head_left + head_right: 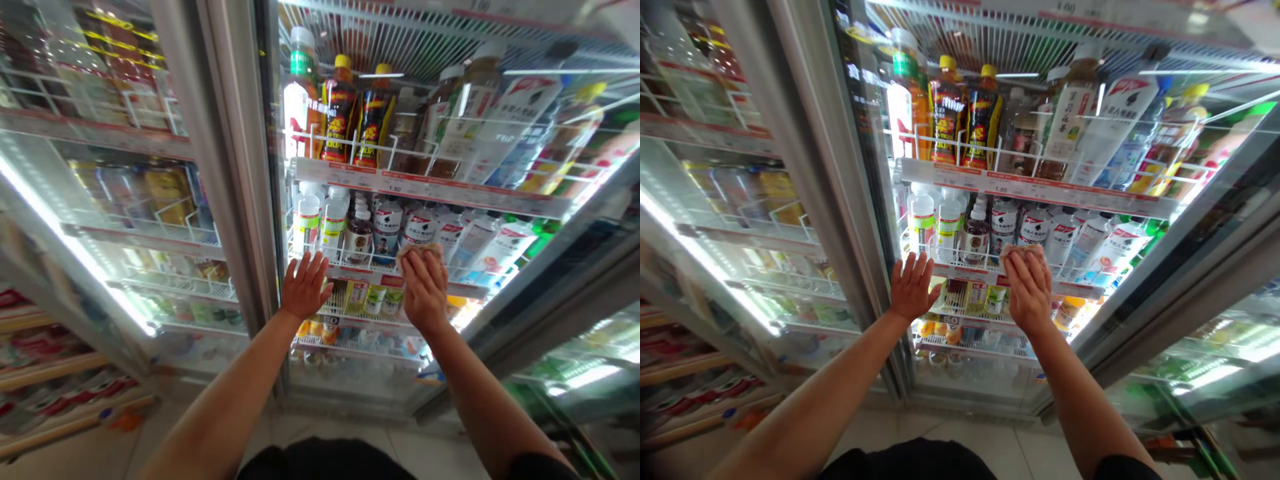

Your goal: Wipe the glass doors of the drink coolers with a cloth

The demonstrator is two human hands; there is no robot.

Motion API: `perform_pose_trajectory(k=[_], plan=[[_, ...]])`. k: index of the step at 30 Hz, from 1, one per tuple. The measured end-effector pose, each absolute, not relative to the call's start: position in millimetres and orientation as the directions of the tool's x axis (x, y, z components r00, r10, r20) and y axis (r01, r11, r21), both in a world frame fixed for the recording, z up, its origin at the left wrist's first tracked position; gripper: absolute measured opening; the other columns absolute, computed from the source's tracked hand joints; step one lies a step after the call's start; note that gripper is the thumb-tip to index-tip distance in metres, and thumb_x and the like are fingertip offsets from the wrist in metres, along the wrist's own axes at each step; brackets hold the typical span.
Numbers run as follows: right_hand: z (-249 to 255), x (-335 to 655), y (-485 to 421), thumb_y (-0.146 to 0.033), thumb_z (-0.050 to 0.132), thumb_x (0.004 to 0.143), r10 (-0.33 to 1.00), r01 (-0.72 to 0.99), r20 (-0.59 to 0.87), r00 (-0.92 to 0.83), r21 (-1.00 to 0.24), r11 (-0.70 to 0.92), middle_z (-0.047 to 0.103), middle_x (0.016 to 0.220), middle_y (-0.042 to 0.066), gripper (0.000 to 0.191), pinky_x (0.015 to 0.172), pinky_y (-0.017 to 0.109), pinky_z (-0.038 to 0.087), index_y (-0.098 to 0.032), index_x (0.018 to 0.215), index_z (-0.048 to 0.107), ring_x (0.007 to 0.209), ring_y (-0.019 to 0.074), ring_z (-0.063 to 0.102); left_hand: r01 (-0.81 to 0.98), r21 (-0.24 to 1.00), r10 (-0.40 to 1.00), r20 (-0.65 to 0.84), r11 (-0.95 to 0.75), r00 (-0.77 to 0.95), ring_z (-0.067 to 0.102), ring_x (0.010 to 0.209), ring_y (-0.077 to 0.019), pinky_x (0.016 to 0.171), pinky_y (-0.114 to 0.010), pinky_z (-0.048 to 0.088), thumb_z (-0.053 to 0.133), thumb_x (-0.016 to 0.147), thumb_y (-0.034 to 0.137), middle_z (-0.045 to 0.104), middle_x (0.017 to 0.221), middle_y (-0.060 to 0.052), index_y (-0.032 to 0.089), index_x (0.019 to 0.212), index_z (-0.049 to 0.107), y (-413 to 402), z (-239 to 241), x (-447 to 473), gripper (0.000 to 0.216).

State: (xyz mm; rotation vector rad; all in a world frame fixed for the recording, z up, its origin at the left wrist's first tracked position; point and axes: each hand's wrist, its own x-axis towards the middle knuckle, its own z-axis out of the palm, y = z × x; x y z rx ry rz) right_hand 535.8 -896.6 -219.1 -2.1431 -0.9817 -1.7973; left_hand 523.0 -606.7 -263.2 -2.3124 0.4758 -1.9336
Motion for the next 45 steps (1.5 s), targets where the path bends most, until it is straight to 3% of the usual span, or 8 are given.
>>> perform_pose_trajectory(k=[2,8,15,21,28,34,41,45], plan=[[-229.8,534.5,-888.2,-0.007,0.052,0.093,0.286,0.561,0.957,0.044,0.213,-0.800,0.056,0.150,0.005,0.067,0.125,0.046,0.031,-0.024,0.156,0.038,0.151,0.0235,0.036,-0.186,-0.265,-0.294,0.945,-0.946,0.147,0.018,0.155,-0.0230,0.129,-0.043,0.012,0.045,0.102,0.042,0.052,0.150,-0.014,0.013,0.159,0.029,-606.7,-263.3,523.0,0.065],[-256.8,524.4,-872.4,-0.009,0.041,0.099,0.761,0.737,0.647,0.057,0.487,-0.469,0.061,0.145,-0.001,0.056,0.131,0.032,0.016,-0.022,0.152,0.044,0.144,0.0106,0.044,-0.233,-0.228,-0.271,0.947,-0.945,0.175,0.025,0.154,-0.0232,0.130,-0.042,0.010,0.048,0.101,0.041,0.049,0.153,-0.013,0.017,0.160,0.027,-604.9,-266.8,523.7,0.067],[-244.5,533.0,-879.8,-0.007,0.053,0.093,0.333,0.569,0.941,0.066,0.239,-0.787,0.059,0.147,0.005,0.066,0.124,0.046,0.033,-0.024,0.155,0.039,0.149,0.0241,0.039,-0.246,-0.239,-0.284,0.944,-0.939,0.167,0.019,0.155,-0.0224,0.130,-0.042,0.009,0.048,0.101,0.040,0.048,0.153,-0.013,0.016,0.160,0.027,-606.6,-264.4,522.1,0.068],[-277.1,526.3,-880.2,-0.008,0.044,0.097,0.737,0.722,0.673,0.053,0.484,-0.494,0.066,0.139,0.000,0.054,0.127,0.033,0.026,-0.025,0.148,0.051,0.140,0.0111,0.050,-0.208,-0.271,-0.303,0.942,-0.940,0.143,0.014,0.156,-0.0226,0.129,-0.043,0.012,0.045,0.102,0.038,0.048,0.153,-0.015,0.012,0.159,0.028,-608.5,-259.5,519.5,0.065],[-258.1,535.7,-895.5,-0.009,0.054,0.093,0.330,0.545,0.943,0.053,0.249,-0.800,0.063,0.143,0.006,0.065,0.124,0.045,0.034,-0.024,0.155,0.041,0.149,0.0239,0.040,-0.201,-0.272,-0.303,0.942,-0.941,0.143,0.014,0.156,-0.0224,0.129,-0.043,0.011,0.044,0.102,0.039,0.047,0.154,-0.014,0.012,0.160,0.026,-608.2,-260.3,520.1,0.066],[-278.5,520.7,-863.0,-0.008,0.043,0.097,0.610,0.718,0.781,0.133,0.348,-0.603,0.066,0.140,0.000,0.061,0.128,0.037,0.026,-0.026,0.154,0.041,0.142,0.0155,0.048,-0.191,-0.274,-0.303,0.943,-0.942,0.140,0.015,0.156,-0.0230,0.129,-0.044,0.013,0.043,0.103,0.039,0.048,0.153,-0.014,0.011,0.161,0.020,-609.3,-259.0,518.8,0.069],[-232.7,528.8,-833.0,-0.005,0.051,0.093,0.251,0.603,0.967,0.049,0.172,-0.779,0.061,0.145,0.005,0.066,0.125,0.045,0.031,-0.024,0.156,0.039,0.151,0.0227,0.036,-0.196,-0.260,-0.292,0.944,-0.945,0.153,0.019,0.156,-0.0237,0.129,-0.045,0.014,0.044,0.103,0.039,0.050,0.152,-0.015,0.011,0.160,0.026,-608.8,-263.2,518.9,0.066],[-249.6,520.6,-809.4,-0.005,0.044,0.095,0.414,0.657,0.906,0.084,0.262,-0.707,0.063,0.143,0.002,0.064,0.129,0.043,0.025,-0.023,0.156,0.038,0.147,0.0204,0.043,-0.195,-0.273,-0.305,0.939,-0.942,0.159,0.023,0.155,-0.0227,0.129,-0.044,0.016,0.041,0.104,0.039,0.052,0.150,-0.014,0.012,0.159,0.030,-606.3,-259.2,512.5,0.062]])
